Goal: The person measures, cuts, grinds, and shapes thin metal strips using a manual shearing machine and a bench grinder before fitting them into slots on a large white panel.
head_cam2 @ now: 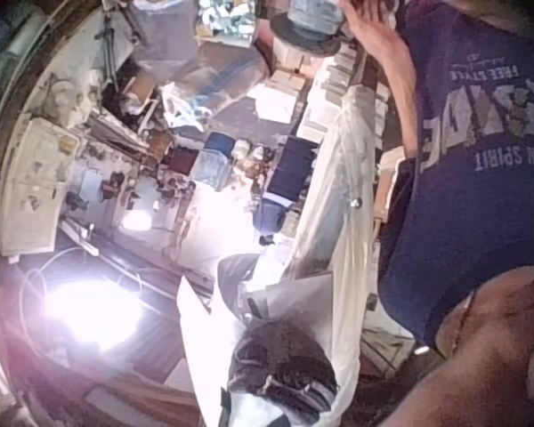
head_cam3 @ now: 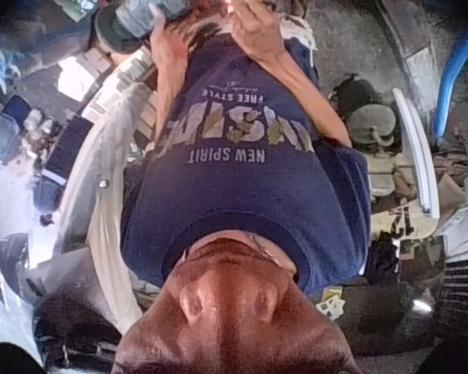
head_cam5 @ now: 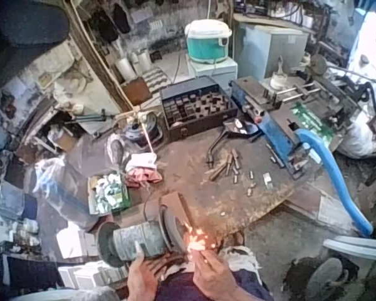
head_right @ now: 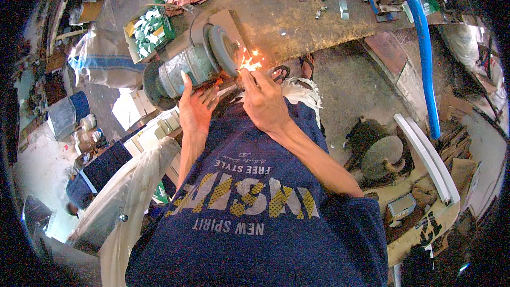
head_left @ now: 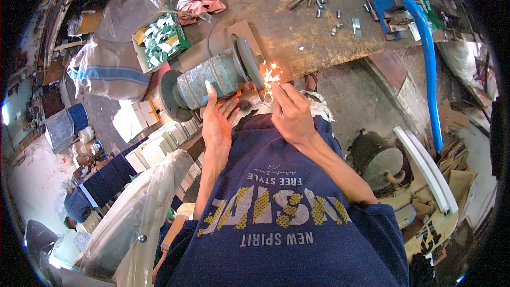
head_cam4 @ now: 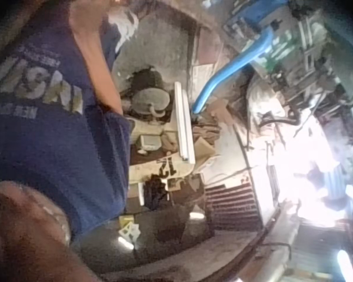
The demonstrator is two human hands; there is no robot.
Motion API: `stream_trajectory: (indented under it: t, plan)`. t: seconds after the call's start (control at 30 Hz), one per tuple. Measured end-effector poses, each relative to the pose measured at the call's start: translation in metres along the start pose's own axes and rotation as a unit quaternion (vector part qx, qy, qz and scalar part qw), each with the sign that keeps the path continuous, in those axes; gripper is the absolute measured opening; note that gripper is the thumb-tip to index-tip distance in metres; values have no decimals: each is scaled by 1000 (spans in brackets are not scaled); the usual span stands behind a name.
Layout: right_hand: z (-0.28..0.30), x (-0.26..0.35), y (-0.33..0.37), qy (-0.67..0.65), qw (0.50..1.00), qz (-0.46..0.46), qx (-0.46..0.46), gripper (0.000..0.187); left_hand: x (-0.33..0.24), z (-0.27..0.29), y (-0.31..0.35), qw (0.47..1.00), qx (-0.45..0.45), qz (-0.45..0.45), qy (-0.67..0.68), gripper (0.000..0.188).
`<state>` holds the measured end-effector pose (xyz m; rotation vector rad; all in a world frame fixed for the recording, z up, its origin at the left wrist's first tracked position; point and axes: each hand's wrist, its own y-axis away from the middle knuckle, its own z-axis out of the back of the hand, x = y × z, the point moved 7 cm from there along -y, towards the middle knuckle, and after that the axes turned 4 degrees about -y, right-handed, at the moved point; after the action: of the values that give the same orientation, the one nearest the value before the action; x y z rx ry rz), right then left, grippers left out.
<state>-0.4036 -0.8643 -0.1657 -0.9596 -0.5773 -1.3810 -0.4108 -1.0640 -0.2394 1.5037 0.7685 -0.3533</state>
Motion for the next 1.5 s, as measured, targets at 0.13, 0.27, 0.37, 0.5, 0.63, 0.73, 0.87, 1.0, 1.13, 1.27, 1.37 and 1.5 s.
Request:
stream_trajectory:
  t: [0.13,0.27,0.37,0.5,0.63,0.73,0.87,1.0,1.13,1.27,1.37,1.5]
  plan:
    - [-5,-3,3,8,1000,13,23,40,2,2,0,1000,-2,-3,5,83]
    - [-5,-3,3,4,1000,1,25,39,-2,-2,4,1000,-17,-3,-2,83]
    - [-4,-3,2,7,1000,11,17,39,-2,-3,3,1000,-7,4,-4,83]
    - [-5,-3,2,7,1000,11,23,40,-1,-1,1,1000,-8,2,8,87]
    - [-5,-3,0,21,1000,18,16,42,-1,-2,0,1000,-3,8,6,87]
    - [-3,-2,-2,17,1000,13,4,40,0,0,-3,1000,2,5,6,88]
    - [22,15,-17,20,996,41,-73,38,-3,0,-2,1000,8,0,-8,92]
    - [67,45,-21,25,976,132,-169,38,-6,-4,4,1000,0,-25,-14,90]
    - [96,74,-11,32,966,156,-202,37,-4,1,4,999,-2,-27,-23,93]
    - [120,91,4,32,961,110,-252,35,1,1,-2,999,22,-32,-37,100]
    - [132,97,22,45,967,88,-236,41,2,8,-2,996,20,-39,-80,95]
    - [156,111,45,161,950,128,-235,67,38,12,-3,965,141,-38,-218,53]
